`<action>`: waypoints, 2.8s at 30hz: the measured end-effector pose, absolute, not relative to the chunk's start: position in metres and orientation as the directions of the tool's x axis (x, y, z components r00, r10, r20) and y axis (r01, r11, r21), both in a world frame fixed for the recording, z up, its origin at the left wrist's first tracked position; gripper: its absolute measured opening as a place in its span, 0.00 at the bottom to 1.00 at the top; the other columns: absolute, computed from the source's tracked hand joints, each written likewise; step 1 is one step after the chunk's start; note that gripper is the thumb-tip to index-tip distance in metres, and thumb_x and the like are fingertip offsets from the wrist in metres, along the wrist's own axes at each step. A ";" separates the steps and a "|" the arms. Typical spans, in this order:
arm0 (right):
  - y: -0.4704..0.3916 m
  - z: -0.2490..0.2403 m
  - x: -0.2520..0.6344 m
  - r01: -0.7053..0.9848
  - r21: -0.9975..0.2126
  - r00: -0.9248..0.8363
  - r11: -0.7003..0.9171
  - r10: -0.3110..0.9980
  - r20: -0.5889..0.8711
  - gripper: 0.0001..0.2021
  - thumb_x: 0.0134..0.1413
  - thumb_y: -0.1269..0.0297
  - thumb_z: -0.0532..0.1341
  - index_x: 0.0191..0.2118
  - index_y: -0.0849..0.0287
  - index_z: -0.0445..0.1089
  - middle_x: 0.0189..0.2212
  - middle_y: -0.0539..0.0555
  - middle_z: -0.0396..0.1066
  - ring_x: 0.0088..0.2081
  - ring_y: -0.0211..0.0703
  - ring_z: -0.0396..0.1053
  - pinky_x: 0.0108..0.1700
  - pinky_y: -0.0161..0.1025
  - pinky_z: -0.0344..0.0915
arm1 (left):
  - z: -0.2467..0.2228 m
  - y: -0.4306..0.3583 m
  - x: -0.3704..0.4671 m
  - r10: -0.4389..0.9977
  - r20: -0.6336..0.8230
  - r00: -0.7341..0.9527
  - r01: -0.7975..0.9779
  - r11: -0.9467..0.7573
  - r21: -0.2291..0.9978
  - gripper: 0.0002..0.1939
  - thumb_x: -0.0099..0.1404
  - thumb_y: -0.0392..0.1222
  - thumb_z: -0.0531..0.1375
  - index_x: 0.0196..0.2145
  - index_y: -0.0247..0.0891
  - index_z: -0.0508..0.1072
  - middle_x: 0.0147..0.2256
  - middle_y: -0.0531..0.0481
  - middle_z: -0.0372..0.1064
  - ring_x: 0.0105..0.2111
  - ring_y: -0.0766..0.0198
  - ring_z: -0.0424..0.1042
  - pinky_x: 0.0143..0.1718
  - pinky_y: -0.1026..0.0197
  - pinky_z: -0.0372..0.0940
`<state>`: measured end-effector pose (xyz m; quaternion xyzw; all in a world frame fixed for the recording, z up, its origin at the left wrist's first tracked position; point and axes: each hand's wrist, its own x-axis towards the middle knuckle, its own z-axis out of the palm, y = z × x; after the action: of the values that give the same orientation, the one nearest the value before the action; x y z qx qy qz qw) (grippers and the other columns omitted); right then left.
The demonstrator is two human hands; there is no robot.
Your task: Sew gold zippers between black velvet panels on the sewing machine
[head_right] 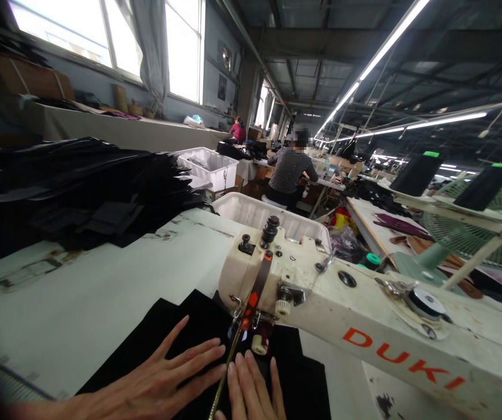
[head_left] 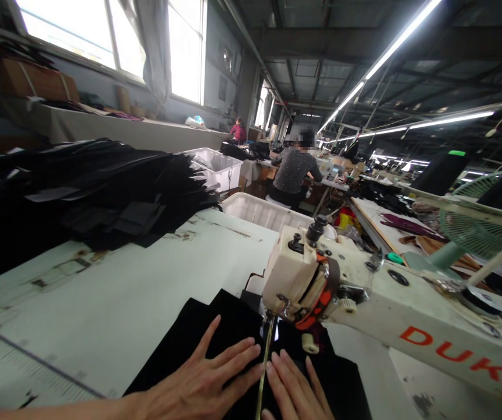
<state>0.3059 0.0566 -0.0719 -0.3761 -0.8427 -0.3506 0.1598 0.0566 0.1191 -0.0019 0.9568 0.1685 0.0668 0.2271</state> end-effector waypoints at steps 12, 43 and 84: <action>0.061 -0.081 0.313 0.732 0.511 -0.680 0.450 0.527 0.509 0.17 0.63 0.55 0.55 0.49 0.58 0.74 0.47 0.49 0.76 0.45 0.39 0.76 0.43 0.33 0.74 | 0.003 0.121 0.061 0.351 0.060 0.935 0.302 -0.870 0.389 0.40 0.62 0.28 0.58 0.68 0.42 0.48 0.65 0.38 0.51 0.65 0.46 0.51 0.61 0.30 0.33; 0.067 -0.088 0.314 0.779 0.451 -0.624 0.435 0.605 0.494 0.19 0.62 0.58 0.55 0.54 0.60 0.70 0.53 0.52 0.72 0.48 0.43 0.75 0.42 0.36 0.74 | 0.012 0.129 0.067 0.370 0.016 0.929 0.330 -0.846 0.418 0.39 0.61 0.37 0.62 0.67 0.40 0.52 0.65 0.38 0.51 0.64 0.43 0.52 0.60 0.27 0.36; -0.049 -0.046 0.237 0.924 -0.154 -0.256 0.350 0.866 0.430 0.39 0.42 0.53 0.72 0.60 0.57 0.61 0.54 0.61 0.68 0.56 0.61 0.67 0.57 0.65 0.64 | -0.004 0.058 0.026 0.606 0.222 0.764 0.395 -0.711 0.582 0.18 0.75 0.40 0.47 0.55 0.37 0.71 0.54 0.47 0.71 0.55 0.61 0.69 0.58 0.58 0.62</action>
<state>0.2371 -0.0492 -0.0457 -0.5664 -0.7900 -0.0646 0.2256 0.0264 0.0578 -0.0040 0.9023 0.2774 0.2028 0.2604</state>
